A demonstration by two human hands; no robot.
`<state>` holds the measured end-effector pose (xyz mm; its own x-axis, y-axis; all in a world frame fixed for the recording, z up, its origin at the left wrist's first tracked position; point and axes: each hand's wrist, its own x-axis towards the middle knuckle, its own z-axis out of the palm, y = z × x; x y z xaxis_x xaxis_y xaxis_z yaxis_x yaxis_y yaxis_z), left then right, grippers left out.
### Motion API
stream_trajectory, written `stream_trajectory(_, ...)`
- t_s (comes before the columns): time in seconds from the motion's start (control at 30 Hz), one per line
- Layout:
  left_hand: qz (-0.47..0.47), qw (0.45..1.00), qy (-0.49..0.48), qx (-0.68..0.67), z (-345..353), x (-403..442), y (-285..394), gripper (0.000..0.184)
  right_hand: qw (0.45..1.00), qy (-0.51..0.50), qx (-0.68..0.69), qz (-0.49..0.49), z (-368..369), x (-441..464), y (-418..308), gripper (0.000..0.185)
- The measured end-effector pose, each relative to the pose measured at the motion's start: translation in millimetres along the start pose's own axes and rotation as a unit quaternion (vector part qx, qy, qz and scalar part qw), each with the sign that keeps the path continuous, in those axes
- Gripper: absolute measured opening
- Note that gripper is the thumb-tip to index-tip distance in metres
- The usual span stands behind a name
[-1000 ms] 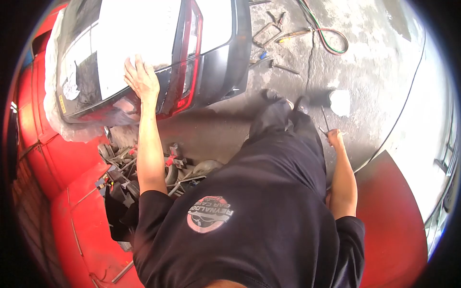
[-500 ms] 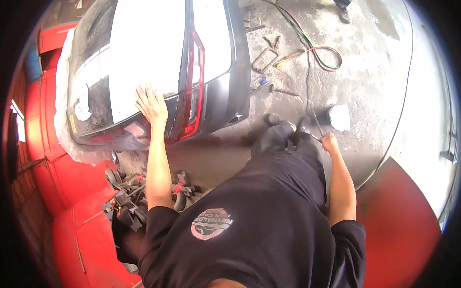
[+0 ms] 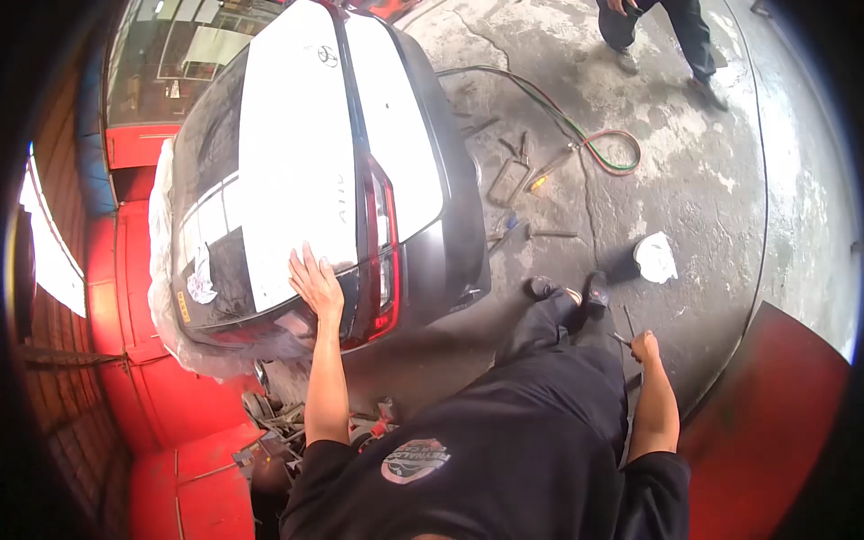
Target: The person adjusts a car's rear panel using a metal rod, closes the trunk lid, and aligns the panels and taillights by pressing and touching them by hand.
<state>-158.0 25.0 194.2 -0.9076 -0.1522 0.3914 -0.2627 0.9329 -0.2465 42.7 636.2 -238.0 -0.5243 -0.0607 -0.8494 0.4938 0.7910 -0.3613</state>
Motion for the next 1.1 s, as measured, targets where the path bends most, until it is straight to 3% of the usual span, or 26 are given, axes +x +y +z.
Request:
stream_trajectory(0.03,0.001,1.000,0.001,0.000,-2.6,0.0,1.5,0.054,1.000,0.008,0.024,0.002,-2.7,-4.1,-1.5,0.034)
stream_trajectory(0.13,-0.001,1.000,0.000,0.005,-1.3,-0.2,0.9,0.054,0.992,0.008,-0.081,-0.100,-5.5,-2.1,-2.8,0.032)
stream_trajectory(0.23,-0.005,1.000,-0.003,0.006,-2.8,-0.8,2.2,0.054,0.986,0.052,-0.054,-0.149,-3.8,9.0,-7.2,0.031)
stream_trajectory(0.33,-0.003,1.000,0.002,0.011,-0.5,0.0,0.2,0.055,0.991,0.062,-0.006,-0.117,-5.7,19.5,-22.2,0.030)
stream_trajectory(0.43,-0.012,1.000,-0.015,0.003,-2.9,0.5,0.5,0.057,0.965,0.044,-0.129,-0.225,-13.7,23.3,-32.0,0.028)
stream_trajectory(0.5,-0.008,1.000,-0.008,0.004,-2.6,1.7,0.0,0.061,0.982,0.041,-0.050,-0.180,-16.1,21.9,-39.4,0.027)
stream_trajectory(0.53,-0.007,1.000,-0.008,0.005,-2.8,0.3,-0.2,0.063,0.987,0.038,-0.012,-0.156,-8.7,29.2,-30.4,0.026)
stream_trajectory(0.6,-0.012,1.000,-0.009,0.004,-2.0,2.3,0.9,0.066,0.973,0.062,-0.046,-0.219,14.3,76.9,7.3,0.026)
stream_trajectory(0.67,-0.010,1.000,-0.010,0.007,-2.9,2.6,0.5,0.069,0.970,0.017,-0.100,-0.222,27.8,84.0,35.3,0.027)
stream_trajectory(0.7,-0.003,1.000,0.001,0.007,1.0,1.3,-2.4,0.068,0.971,-0.035,-0.136,-0.193,19.6,85.7,33.4,0.028)
stream_trajectory(0.77,0.000,1.000,0.004,-0.002,0.4,0.1,-1.5,0.068,0.995,-0.020,0.046,-0.086,-6.7,44.9,7.4,0.026)
stream_trajectory(0.87,-0.002,1.000,0.011,0.002,4.6,1.1,-3.3,0.067,0.986,-0.026,0.164,0.032,-35.4,9.3,-20.6,0.025)
stream_trajectory(0.97,-0.008,1.000,0.008,-0.001,4.1,-0.8,-3.7,0.066,0.993,-0.019,0.118,-0.007,-51.9,-10.9,-30.4,0.025)
stream_trajectory(1.1,-0.009,1.000,0.014,0.003,6.2,-2.5,-5.8,0.067,0.989,0.002,0.147,0.022,-56.2,-0.2,-22.6,0.025)
